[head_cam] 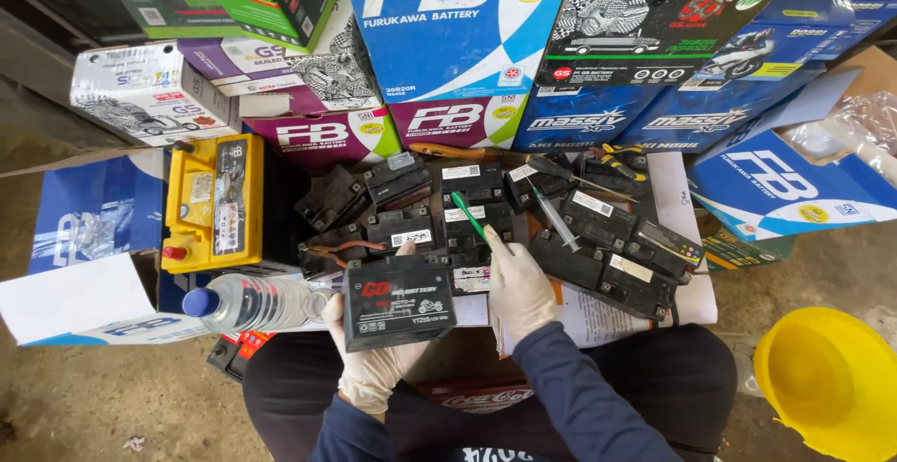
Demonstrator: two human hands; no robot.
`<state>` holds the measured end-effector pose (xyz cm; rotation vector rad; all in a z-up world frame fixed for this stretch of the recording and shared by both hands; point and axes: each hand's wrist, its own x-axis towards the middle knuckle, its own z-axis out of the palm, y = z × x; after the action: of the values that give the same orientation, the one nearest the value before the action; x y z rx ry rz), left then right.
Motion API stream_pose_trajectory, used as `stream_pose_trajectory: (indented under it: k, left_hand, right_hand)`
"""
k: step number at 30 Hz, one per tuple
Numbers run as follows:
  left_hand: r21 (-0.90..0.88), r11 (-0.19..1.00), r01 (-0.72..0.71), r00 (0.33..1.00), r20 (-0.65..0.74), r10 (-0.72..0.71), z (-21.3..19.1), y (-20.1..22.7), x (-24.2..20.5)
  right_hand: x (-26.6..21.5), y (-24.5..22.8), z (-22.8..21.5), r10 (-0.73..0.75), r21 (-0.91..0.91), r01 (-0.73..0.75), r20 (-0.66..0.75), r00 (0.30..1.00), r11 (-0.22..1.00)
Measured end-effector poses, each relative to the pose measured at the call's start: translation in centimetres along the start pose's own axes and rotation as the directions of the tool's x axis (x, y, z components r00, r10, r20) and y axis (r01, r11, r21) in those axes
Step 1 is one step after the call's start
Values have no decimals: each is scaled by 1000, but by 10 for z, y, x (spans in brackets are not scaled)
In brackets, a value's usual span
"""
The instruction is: Filling battery cells with liquid using a syringe and adjusting components with a small tool
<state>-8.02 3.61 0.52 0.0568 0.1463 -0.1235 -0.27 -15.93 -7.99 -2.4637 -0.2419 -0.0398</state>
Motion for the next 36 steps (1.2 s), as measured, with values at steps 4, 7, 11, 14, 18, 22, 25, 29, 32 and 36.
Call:
stream_pose_trajectory:
  k: [4, 7, 11, 14, 18, 22, 25, 29, 32, 36]
  left_hand:
    - [7, 998, 69, 997, 16, -69, 2, -2, 4]
    - [35, 998, 46, 998, 48, -48, 9, -7, 9]
    - [137, 990, 13, 998, 54, -21, 7, -7, 18]
    - [97, 993, 69, 995, 61, -75, -4, -9, 25]
    - [49, 989, 136, 985, 95, -140, 1, -24, 28]
    - [191, 974, 123, 971, 178, -157, 6, -35, 33]
    - [258, 960, 107, 972, 177, -156, 13, -35, 28]
    - [183, 973, 144, 982, 91, -163, 13, -35, 27]
    - [110, 982, 151, 984, 76, -160, 12, -33, 28]
    - [168, 975, 145, 982, 92, -162, 13, -34, 31]
  right_hand:
    - [6, 29, 46, -148, -173, 142, -26, 989, 975]
    - [6, 24, 38, -147, -156, 135, -68, 987, 978]
    - [3, -3, -14, -2, -45, 1, -7, 1000, 999]
    - [-3, -21, -56, -8, 157, 26, -115, 993, 987]
    - [-25, -71, -101, -38, 284, 97, -204, 978, 954]
    - [-46, -95, -94, -438, 150, 443, -65, 897, 884]
    - [-50, -87, -93, -407, 61, 405, 26, 913, 912]
    - [-47, -52, -92, -16, 250, -62, 300, 954, 966]
    - [-54, -42, -94, 41, 335, -106, 197, 980, 936]
    - [-55, -62, -111, -184, 272, 195, -66, 981, 942]
